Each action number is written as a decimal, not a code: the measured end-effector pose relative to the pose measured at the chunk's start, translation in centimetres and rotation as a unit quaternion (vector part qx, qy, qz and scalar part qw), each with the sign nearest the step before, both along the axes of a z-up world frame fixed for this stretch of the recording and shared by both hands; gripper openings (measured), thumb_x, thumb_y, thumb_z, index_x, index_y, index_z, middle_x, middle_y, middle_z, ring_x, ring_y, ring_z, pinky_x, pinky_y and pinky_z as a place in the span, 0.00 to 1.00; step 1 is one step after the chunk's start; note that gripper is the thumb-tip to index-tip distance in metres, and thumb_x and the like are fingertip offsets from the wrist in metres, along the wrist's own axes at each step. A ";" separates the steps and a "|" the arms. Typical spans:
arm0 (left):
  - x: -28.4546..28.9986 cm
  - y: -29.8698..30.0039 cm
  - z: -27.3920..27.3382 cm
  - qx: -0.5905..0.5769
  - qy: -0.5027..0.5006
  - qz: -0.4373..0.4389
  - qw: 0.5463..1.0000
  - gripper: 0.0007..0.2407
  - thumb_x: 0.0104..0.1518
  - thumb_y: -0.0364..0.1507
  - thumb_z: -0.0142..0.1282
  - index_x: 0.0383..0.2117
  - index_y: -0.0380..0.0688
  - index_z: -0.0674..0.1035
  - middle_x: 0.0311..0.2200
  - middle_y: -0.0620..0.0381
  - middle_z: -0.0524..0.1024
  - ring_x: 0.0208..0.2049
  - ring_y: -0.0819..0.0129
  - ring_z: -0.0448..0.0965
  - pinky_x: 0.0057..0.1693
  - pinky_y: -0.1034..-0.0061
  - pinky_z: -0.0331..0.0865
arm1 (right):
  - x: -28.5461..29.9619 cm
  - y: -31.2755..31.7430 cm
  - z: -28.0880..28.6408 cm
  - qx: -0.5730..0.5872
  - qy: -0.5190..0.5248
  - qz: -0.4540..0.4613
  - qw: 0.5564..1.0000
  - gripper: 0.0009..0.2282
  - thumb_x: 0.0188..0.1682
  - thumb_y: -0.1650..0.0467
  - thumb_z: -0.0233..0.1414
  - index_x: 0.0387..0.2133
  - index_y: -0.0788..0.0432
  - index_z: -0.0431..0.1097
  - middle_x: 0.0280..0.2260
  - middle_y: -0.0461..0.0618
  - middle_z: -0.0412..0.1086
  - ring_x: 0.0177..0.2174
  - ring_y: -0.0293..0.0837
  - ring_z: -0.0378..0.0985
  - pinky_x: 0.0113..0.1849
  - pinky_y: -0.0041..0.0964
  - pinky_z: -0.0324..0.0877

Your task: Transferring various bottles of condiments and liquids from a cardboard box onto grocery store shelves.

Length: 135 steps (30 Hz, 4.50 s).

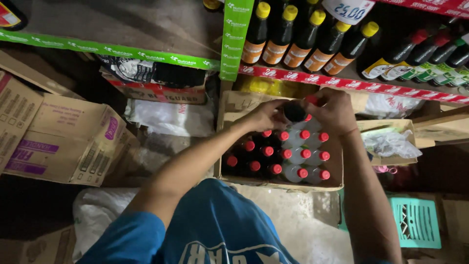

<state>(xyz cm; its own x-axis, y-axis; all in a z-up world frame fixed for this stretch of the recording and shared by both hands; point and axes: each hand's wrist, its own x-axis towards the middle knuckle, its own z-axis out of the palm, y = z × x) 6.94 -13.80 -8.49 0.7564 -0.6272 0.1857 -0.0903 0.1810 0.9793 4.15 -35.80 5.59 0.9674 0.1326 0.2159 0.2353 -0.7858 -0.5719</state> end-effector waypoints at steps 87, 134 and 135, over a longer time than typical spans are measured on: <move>9.0 72.5 5.2 0.219 -0.157 0.737 0.620 0.32 0.50 0.26 0.72 0.61 0.30 0.66 0.49 0.31 0.75 0.52 0.38 0.75 0.55 0.59 0.70 | 12.8 74.3 -7.9 0.412 0.051 0.296 0.860 0.28 0.40 0.76 0.68 0.53 0.64 0.64 0.50 0.52 0.70 0.50 0.45 0.74 0.52 0.41 0.71; 7.9 72.4 6.7 0.370 -0.025 0.752 0.545 0.21 0.50 0.29 0.63 0.54 0.52 0.76 0.34 0.40 0.81 0.37 0.39 0.81 0.44 0.50 0.74 | 20.7 86.4 -15.1 0.267 -0.022 0.298 0.916 0.25 0.45 0.77 0.53 0.60 0.60 0.65 0.43 0.55 0.78 0.43 0.48 0.82 0.49 0.39 0.73; 8.2 72.7 6.1 0.384 -0.015 0.750 0.539 0.20 0.53 0.30 0.62 0.54 0.54 0.77 0.33 0.40 0.81 0.37 0.40 0.81 0.44 0.50 0.74 | 20.7 86.5 -15.1 0.271 -0.010 0.310 0.911 0.26 0.45 0.77 0.50 0.61 0.59 0.64 0.44 0.55 0.78 0.45 0.49 0.82 0.50 0.39 0.73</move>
<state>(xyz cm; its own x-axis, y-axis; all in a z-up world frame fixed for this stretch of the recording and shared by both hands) 15.14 58.93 -2.36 0.5241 0.7839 0.3329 0.4107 -0.5750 0.7075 24.86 50.66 -9.48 0.7381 0.5206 0.4291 0.5529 -0.1023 -0.8269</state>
